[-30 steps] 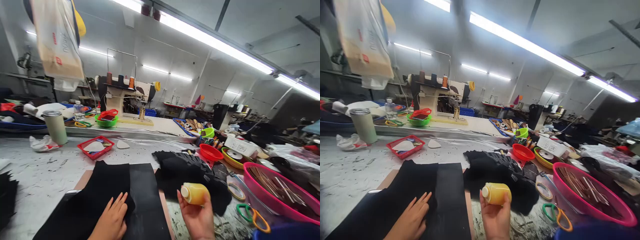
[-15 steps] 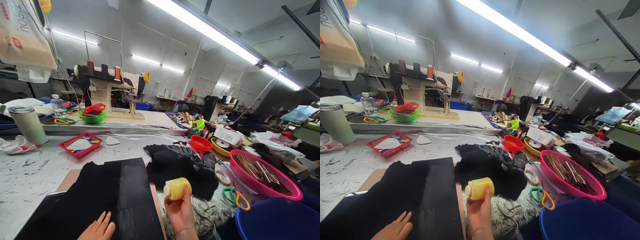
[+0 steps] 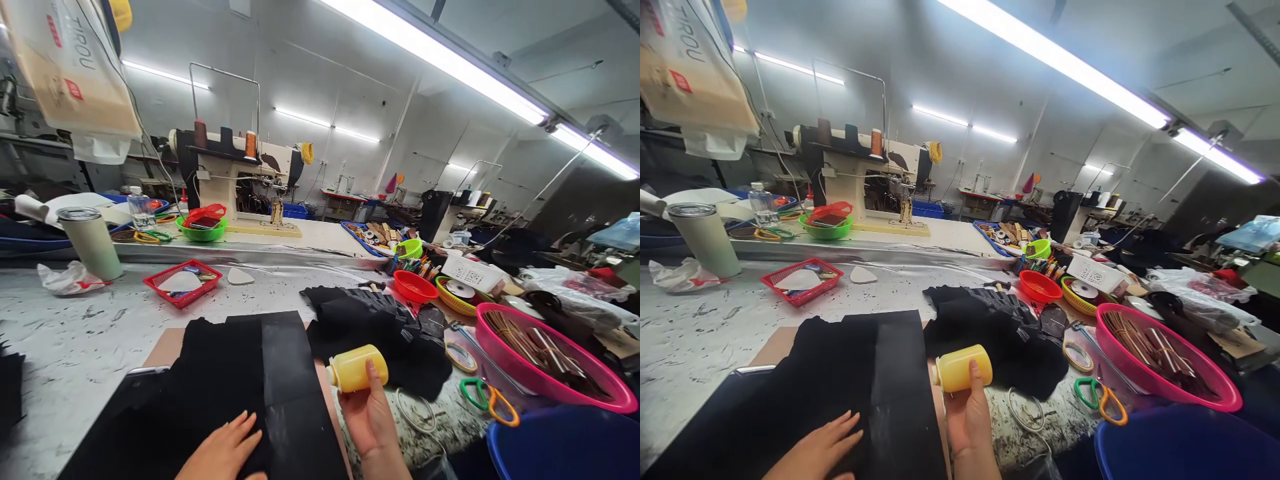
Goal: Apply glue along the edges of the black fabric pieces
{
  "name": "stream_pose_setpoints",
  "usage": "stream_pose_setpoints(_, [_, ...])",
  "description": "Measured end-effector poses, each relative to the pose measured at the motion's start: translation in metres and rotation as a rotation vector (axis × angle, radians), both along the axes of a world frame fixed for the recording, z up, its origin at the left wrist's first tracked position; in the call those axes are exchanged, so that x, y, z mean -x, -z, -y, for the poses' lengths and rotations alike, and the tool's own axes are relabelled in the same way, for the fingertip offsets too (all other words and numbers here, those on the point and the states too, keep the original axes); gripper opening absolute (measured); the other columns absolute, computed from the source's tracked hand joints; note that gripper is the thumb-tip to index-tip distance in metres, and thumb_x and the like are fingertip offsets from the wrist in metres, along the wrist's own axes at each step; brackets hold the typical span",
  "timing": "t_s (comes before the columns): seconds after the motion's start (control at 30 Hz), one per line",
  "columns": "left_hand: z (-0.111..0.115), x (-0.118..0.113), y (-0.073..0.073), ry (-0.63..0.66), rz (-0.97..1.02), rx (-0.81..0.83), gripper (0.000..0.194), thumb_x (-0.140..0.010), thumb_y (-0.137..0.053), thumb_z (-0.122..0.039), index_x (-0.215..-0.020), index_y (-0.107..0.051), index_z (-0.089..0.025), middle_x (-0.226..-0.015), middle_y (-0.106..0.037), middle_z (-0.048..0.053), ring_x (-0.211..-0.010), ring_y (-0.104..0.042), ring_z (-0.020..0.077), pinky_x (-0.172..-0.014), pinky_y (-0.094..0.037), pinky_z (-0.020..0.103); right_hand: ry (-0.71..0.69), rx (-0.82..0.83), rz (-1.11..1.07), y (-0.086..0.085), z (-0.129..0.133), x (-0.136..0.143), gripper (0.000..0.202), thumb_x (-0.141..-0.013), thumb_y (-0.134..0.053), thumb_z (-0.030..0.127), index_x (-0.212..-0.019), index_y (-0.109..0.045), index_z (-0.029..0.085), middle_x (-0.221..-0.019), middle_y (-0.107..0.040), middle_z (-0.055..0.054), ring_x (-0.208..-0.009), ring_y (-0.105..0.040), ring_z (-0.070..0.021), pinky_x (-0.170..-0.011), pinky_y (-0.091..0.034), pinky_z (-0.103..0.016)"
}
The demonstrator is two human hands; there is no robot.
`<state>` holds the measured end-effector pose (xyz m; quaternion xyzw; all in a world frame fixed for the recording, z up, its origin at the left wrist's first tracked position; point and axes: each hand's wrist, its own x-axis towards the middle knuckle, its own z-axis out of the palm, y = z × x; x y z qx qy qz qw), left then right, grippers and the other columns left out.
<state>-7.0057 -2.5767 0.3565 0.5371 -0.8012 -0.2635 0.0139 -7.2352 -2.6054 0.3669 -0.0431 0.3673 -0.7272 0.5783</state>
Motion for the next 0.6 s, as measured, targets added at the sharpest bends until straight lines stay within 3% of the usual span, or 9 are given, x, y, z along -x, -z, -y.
stream_pose_setpoints(0.13, [0.054,-0.004,-0.034,-0.055,0.087,0.15,0.038,-0.087,-0.033,-0.037,-0.108,-0.062,-0.025,-0.118,-0.062,0.005,-0.11,-0.055,0.0232,-0.095,-0.043,0.038,-0.057,-0.032,0.095,-0.01,-0.005,-0.007,0.048,-0.046,-0.083,0.042,-0.081,-0.058,0.02,-0.07,-0.069,0.0,-0.071,-0.067,-0.0212,-0.059,-0.055,-0.03])
stream_pose_setpoints(0.23, [0.108,-0.005,-0.043,-0.088,0.31,0.16,0.033,-0.085,-0.034,-0.024,-0.1,-0.063,-0.019,-0.108,-0.065,0.01,-0.102,-0.059,0.0261,-0.084,-0.046,0.04,-0.04,-0.041,0.175,-0.008,-0.005,-0.011,0.052,-0.041,-0.086,0.034,-0.082,-0.058,0.02,-0.07,-0.069,0.001,-0.066,-0.066,-0.019,-0.056,-0.054,-0.028])
stream_pose_setpoints(0.4, [0.17,-0.011,-0.025,-0.169,0.361,0.137,0.037,-0.084,-0.035,-0.013,-0.115,-0.054,-0.017,-0.121,-0.058,0.013,-0.11,-0.054,0.024,-0.087,-0.044,0.038,-0.082,-0.058,0.231,0.001,-0.001,-0.014,0.059,-0.045,-0.086,0.032,-0.094,-0.057,0.018,-0.077,-0.07,-0.002,-0.074,-0.067,-0.0206,-0.066,-0.055,-0.032])
stream_pose_setpoints(0.6, [0.182,-0.011,-0.012,-0.207,0.382,0.11,0.035,-0.079,-0.051,-0.015,-0.114,-0.054,-0.016,-0.122,-0.057,0.01,-0.109,-0.054,0.0224,-0.088,-0.043,0.04,-0.055,-0.032,0.067,-0.002,0.003,-0.012,0.051,-0.053,-0.081,0.04,-0.092,-0.058,0.018,-0.077,-0.068,-0.002,-0.074,-0.066,-0.022,-0.065,-0.054,-0.034])
